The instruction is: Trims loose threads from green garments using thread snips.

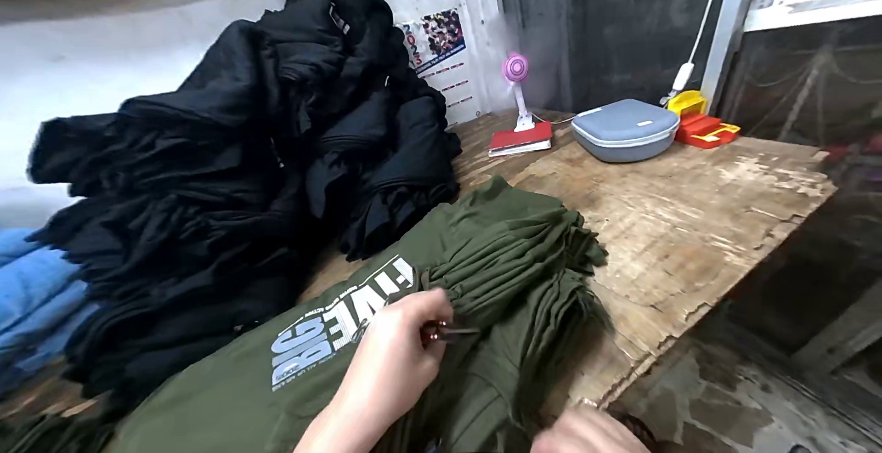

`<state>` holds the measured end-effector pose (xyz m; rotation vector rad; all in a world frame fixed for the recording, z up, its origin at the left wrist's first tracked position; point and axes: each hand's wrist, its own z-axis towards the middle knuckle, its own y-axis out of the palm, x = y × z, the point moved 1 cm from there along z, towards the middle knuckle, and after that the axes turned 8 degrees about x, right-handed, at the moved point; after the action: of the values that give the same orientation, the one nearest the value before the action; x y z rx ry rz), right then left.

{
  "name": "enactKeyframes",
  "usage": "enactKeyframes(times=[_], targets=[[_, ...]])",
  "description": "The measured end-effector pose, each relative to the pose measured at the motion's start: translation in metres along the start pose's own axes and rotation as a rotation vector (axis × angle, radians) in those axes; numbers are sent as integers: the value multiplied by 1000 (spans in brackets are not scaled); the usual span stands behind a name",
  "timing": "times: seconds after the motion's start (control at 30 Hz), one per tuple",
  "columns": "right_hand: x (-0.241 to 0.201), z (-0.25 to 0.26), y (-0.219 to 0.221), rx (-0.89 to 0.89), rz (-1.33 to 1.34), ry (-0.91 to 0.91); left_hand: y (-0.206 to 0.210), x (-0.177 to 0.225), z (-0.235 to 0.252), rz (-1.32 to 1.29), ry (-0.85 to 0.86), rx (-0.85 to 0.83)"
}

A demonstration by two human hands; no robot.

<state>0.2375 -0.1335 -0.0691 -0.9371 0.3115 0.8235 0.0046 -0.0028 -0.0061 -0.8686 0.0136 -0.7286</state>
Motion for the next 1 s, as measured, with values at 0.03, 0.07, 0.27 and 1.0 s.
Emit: enactKeyframes(times=[0.03,0.07,0.27,1.0], targets=[[-2,7,4,112,89,28,2,1,0,18,48,-7],[-2,14,12,177,135,20,2,2,0,43,87,-8],[12,14,24,433,208,-271,0,0,-5,10,192,-11],[1,8,40,530,489,133,-26,90,-22,337,601,-92]])
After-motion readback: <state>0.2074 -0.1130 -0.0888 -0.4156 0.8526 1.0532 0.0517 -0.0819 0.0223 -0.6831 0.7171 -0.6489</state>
